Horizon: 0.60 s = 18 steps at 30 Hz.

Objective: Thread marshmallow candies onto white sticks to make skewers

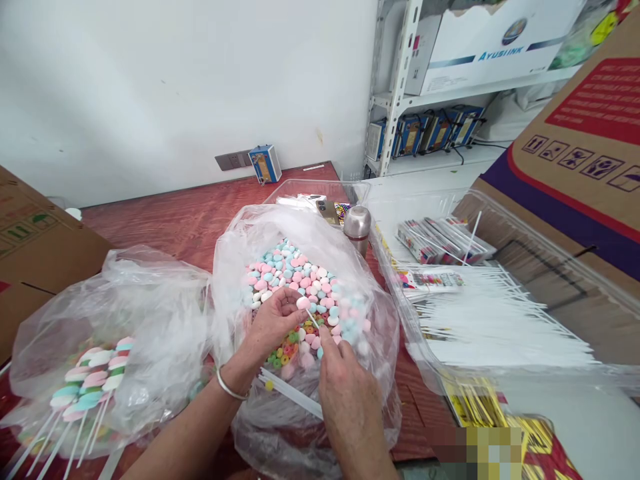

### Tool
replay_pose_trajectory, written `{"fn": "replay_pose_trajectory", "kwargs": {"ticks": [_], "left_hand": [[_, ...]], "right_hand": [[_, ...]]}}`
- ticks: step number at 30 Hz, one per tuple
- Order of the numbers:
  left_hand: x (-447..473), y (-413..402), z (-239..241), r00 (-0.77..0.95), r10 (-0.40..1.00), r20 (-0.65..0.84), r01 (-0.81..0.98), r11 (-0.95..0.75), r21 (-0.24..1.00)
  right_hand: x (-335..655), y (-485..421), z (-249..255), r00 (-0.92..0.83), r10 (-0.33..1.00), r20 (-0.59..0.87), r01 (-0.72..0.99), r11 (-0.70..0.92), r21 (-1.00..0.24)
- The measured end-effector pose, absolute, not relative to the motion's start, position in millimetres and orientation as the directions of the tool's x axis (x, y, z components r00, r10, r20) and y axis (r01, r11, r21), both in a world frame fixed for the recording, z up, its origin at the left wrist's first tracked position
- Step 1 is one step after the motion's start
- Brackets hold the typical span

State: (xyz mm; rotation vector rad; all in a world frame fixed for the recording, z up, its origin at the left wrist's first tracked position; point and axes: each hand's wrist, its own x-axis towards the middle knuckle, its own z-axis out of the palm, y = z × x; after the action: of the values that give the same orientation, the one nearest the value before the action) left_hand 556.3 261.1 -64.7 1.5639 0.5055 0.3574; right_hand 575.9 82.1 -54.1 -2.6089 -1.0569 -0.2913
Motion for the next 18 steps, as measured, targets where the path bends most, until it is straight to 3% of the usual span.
{"fn": "replay_pose_trajectory", "kwargs": {"ticks": [7, 18], "left_hand": [[552, 248, -60, 0.858, 0.508, -0.073, 0.107, -0.038, 0.994], [532, 216, -81, 0.833, 0.554, -0.006, 0.075, -0.102, 0.992]], "right_hand": [[572, 83, -55, 0.726, 0.65, 0.226, 0.687, -0.701, -0.19], [567, 76, -83, 0.695, 0.68, 0.231, 0.713, -0.612, -0.342]]}}
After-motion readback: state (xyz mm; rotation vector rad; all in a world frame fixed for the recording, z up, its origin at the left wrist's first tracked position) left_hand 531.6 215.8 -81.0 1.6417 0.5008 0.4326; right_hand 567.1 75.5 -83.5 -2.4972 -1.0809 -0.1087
